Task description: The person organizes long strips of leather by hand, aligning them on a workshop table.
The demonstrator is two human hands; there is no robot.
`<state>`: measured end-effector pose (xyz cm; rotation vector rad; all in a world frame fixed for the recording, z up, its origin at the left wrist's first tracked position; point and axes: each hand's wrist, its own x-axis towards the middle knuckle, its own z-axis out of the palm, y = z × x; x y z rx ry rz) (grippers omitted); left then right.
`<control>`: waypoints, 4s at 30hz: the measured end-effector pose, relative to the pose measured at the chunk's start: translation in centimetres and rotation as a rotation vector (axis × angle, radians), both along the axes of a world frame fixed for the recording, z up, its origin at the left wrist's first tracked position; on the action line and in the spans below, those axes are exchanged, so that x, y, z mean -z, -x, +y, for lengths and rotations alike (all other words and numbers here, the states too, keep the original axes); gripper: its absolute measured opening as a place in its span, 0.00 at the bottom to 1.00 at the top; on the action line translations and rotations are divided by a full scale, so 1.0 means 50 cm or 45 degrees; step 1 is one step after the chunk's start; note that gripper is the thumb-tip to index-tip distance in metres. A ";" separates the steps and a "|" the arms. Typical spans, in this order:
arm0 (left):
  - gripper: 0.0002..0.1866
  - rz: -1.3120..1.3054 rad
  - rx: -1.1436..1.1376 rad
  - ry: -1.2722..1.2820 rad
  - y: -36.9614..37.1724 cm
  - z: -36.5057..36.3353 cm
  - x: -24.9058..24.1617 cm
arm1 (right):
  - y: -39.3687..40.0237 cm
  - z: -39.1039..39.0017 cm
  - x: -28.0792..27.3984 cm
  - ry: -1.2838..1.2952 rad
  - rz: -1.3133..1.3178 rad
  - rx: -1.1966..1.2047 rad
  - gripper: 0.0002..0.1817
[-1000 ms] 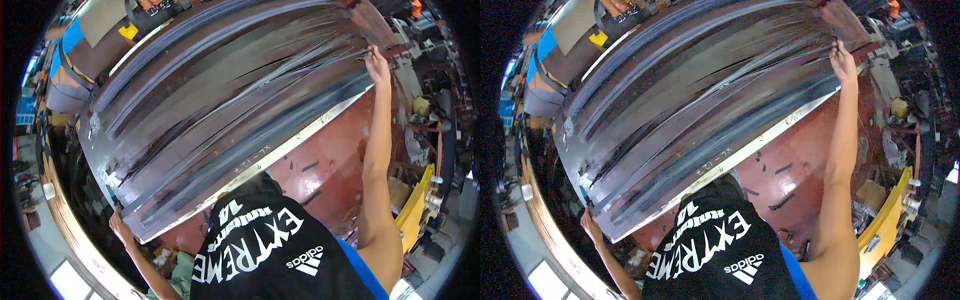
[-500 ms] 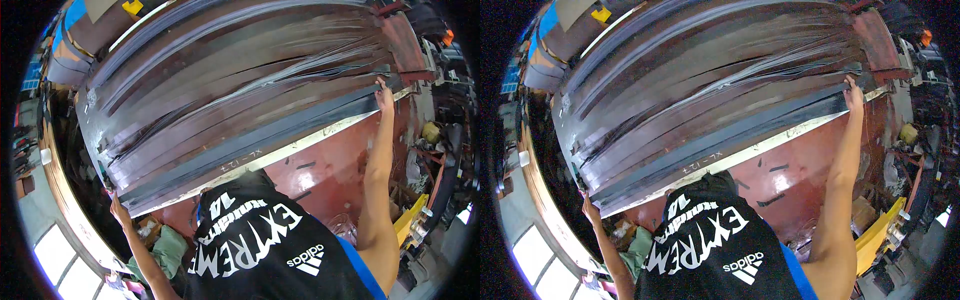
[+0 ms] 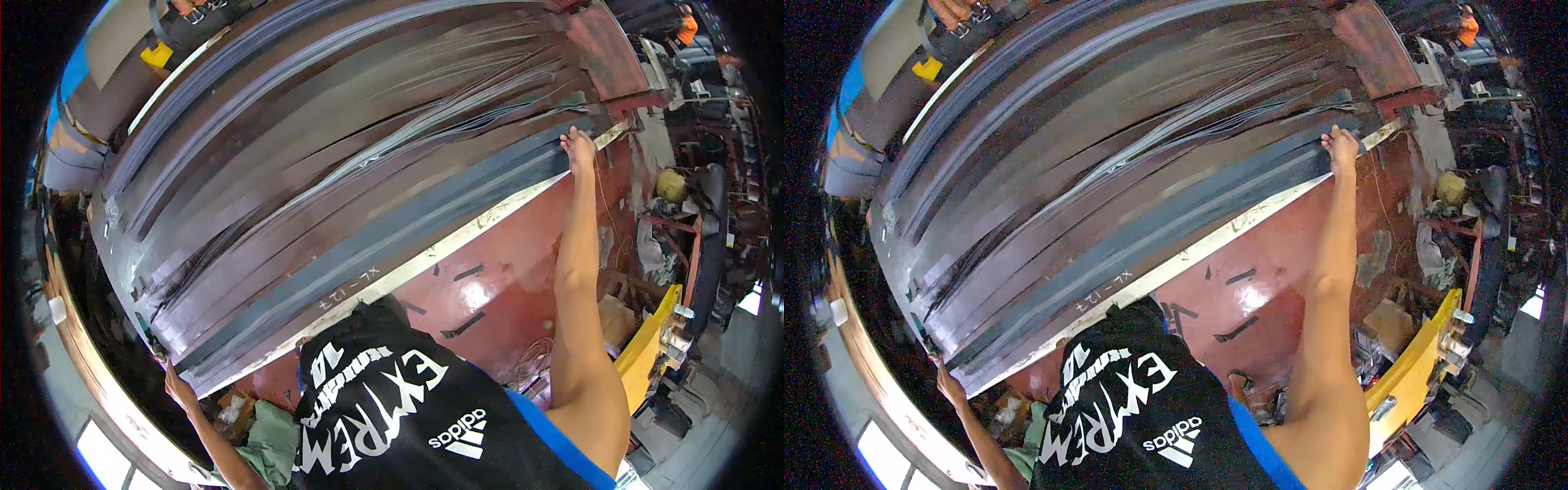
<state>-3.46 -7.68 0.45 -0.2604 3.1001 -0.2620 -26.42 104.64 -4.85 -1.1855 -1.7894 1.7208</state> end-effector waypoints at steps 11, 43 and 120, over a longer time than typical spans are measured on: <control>0.24 -0.262 -0.256 0.069 -0.009 -0.002 0.001 | 0.001 0.001 -0.037 -0.221 -0.032 -0.017 0.14; 0.30 -0.378 -0.311 0.129 0.020 0.020 0.004 | 0.019 0.011 -0.087 0.074 0.222 0.102 0.11; 0.10 0.271 -0.943 -0.901 -0.046 0.117 -0.109 | -0.205 0.382 -0.106 0.200 0.340 0.037 0.29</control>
